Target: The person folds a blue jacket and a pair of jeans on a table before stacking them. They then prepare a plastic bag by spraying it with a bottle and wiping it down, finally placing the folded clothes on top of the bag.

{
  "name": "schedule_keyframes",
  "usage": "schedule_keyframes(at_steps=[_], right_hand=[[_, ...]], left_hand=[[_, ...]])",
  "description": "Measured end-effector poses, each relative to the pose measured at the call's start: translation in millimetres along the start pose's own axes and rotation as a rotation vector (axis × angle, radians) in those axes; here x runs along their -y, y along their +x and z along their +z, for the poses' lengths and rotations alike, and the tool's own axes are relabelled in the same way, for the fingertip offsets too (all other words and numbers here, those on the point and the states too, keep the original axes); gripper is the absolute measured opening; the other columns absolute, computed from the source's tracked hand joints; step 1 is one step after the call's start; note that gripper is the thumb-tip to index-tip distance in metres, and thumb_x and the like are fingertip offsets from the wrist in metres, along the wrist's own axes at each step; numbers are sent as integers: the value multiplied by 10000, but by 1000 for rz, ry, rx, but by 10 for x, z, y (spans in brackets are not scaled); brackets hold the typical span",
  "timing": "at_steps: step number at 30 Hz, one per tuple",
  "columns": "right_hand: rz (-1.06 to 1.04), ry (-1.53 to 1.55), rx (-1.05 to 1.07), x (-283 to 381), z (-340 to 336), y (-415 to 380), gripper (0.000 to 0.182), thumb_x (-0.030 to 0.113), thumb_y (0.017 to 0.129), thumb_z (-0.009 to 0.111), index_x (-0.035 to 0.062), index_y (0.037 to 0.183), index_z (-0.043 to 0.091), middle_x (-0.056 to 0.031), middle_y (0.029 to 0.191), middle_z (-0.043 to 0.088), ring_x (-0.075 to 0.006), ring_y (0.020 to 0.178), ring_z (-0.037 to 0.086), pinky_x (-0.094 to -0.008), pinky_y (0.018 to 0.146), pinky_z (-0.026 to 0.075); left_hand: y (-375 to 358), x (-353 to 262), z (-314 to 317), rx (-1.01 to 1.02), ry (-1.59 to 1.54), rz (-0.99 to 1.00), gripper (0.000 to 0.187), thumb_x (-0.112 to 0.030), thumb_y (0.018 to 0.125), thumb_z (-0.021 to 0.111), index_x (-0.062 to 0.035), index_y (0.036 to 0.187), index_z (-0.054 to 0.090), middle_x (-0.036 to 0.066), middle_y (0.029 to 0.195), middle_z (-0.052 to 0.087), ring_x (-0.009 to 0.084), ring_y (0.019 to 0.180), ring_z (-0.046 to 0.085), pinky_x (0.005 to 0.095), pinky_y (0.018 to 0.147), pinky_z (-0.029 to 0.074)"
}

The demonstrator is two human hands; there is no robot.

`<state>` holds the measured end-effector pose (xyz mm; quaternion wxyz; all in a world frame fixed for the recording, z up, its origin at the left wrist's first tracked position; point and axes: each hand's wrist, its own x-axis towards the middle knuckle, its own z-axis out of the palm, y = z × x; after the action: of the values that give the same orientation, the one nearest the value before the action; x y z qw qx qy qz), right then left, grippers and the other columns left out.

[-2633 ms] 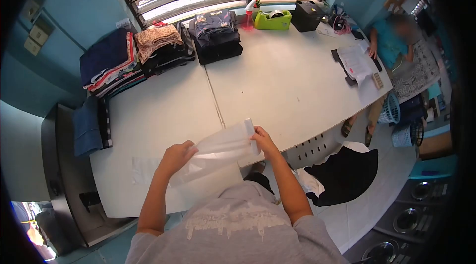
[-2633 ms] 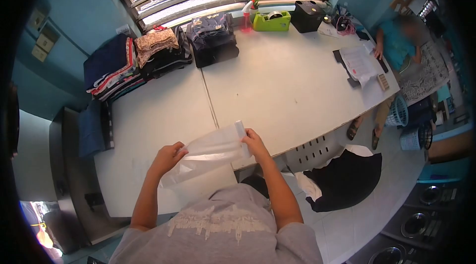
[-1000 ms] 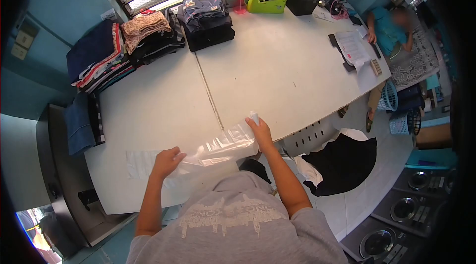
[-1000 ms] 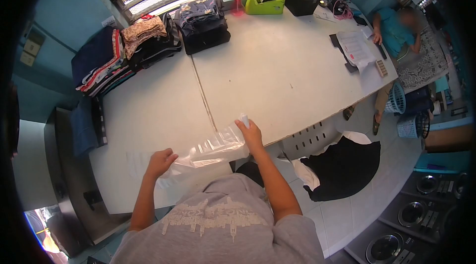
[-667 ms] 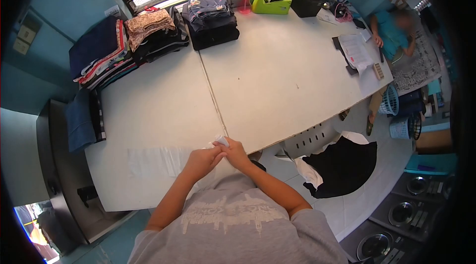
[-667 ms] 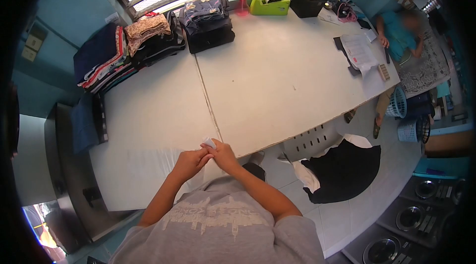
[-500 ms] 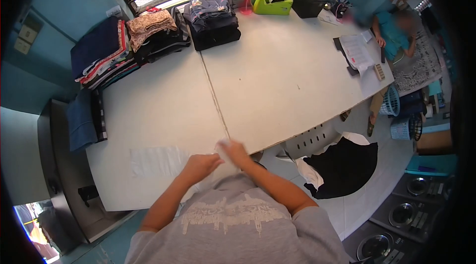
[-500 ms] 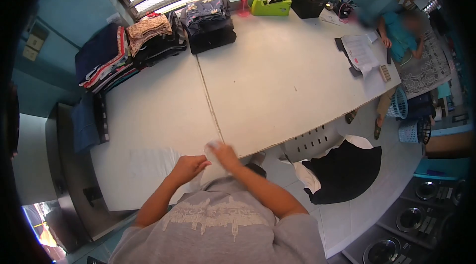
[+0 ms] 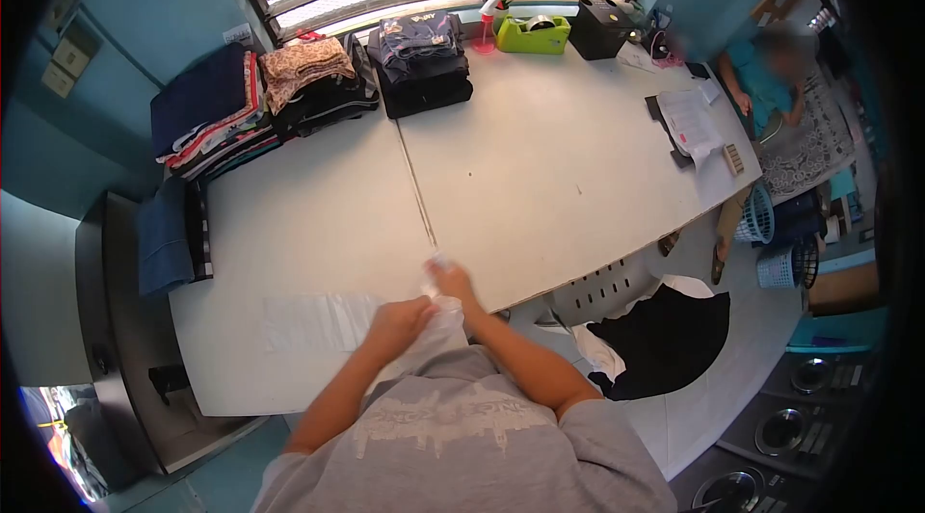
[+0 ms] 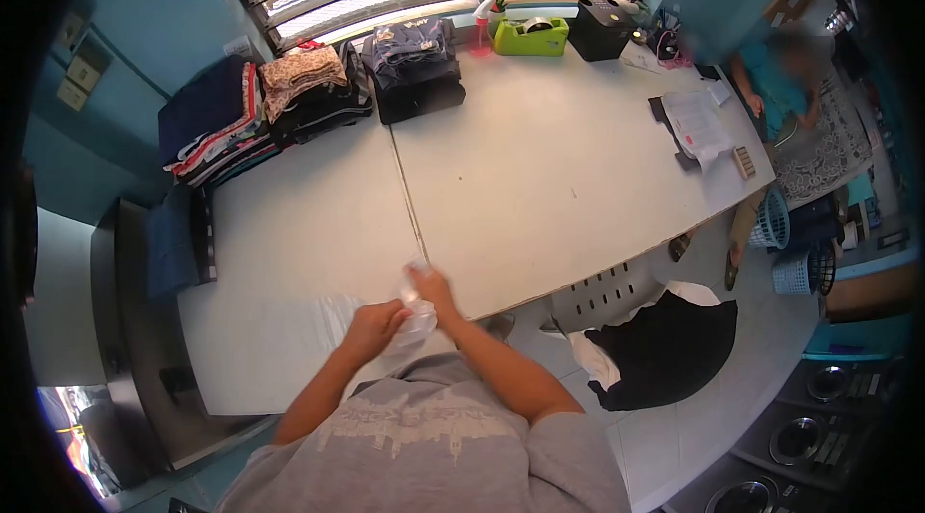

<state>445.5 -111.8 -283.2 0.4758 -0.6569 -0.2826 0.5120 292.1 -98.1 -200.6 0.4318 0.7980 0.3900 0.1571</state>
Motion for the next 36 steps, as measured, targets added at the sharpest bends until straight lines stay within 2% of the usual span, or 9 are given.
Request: schedule_keyframes(at_steps=[3, 4, 7, 11, 16, 20, 26, 32, 36], right_hand=[[283, 760, -465, 93, -1375, 595, 459, 440, 866, 379, 38, 1064, 479, -142, 944, 561, -285, 817, 574, -440, 728, 475], [150, 979, -526, 362, -1662, 570, 410, 432, 845, 445, 55, 994, 512, -81, 774, 525, -204, 625, 518, -354, 543, 452], [63, 462, -655, -98, -1974, 842, 444, 452, 792, 549, 91, 1050, 523, -96, 879, 558, -207, 704, 533, -366, 482, 402], [218, 616, -570, -24, -1560, 701, 521, 543, 779, 529, 71, 998, 554, -50, 855, 545, -155, 639, 487, -333, 457, 365], [30, 938, -197, 232, -1472, 300, 515, 480, 835, 460, 51, 1120, 451, -63, 1041, 520, -201, 959, 502, -298, 823, 402], [-29, 823, -120, 120, -1581, 180, 461, 381, 834, 455, 61, 1165, 433, -68, 1012, 535, -200, 964, 509, -350, 853, 394], [-103, 801, -103, 340, -1532, -65, 389, 174, 797, 546, 119, 1162, 425, -49, 1031, 532, -208, 1016, 502, -407, 879, 393], [-110, 899, 51, 566, -1118, -263, 383, 80, 780, 596, 102, 1127, 436, -49, 1034, 529, -204, 1028, 509, -403, 900, 406], [-132, 905, 147, 580, -858, -356, 350, 62, 783, 601, 77, 1098, 448, -63, 1031, 530, -192, 1005, 518, -369, 899, 416]], left_hand=[[-303, 1433, -761, -133, 320, -299, 291, -203, 892, 418, 11, 778, 578, 161, 691, 604, 244, 622, 602, 345, 576, 481], [-507, 1271, -1172, -435, -51, -363, 331, -223, 911, 394, 6, 762, 580, 172, 682, 601, 236, 605, 602, 344, 545, 485], [-555, 1293, -1163, -454, 126, -367, 350, -254, 918, 399, 16, 733, 524, 173, 654, 563, 284, 624, 581, 361, 589, 460], [-103, 858, -845, -195, 273, -325, 303, -270, 887, 446, -4, 751, 492, 194, 647, 513, 352, 628, 512, 396, 594, 414], [239, 658, -685, -97, 292, -288, 277, -289, 857, 469, -21, 802, 512, 171, 691, 550, 336, 697, 537, 385, 639, 418], [366, 713, -611, -21, 358, -204, 266, -287, 843, 478, -29, 871, 537, 159, 748, 576, 328, 738, 552, 376, 693, 429], [626, 709, -508, -424, 814, 161, 467, -181, 776, 604, -11, 1176, 435, 190, 1168, 475, 335, 1099, 444, 373, 909, 367], [834, -24, 71, 211, -753, -41, 720, -238, 785, 634, -18, 1335, 223, 123, 1312, 329, 261, 1191, 370, 387, 948, 356], [779, -143, 398, 194, -1073, -234, 545, -247, 785, 644, -46, 1210, 368, 125, 1184, 457, 235, 1094, 480, 385, 829, 484]])
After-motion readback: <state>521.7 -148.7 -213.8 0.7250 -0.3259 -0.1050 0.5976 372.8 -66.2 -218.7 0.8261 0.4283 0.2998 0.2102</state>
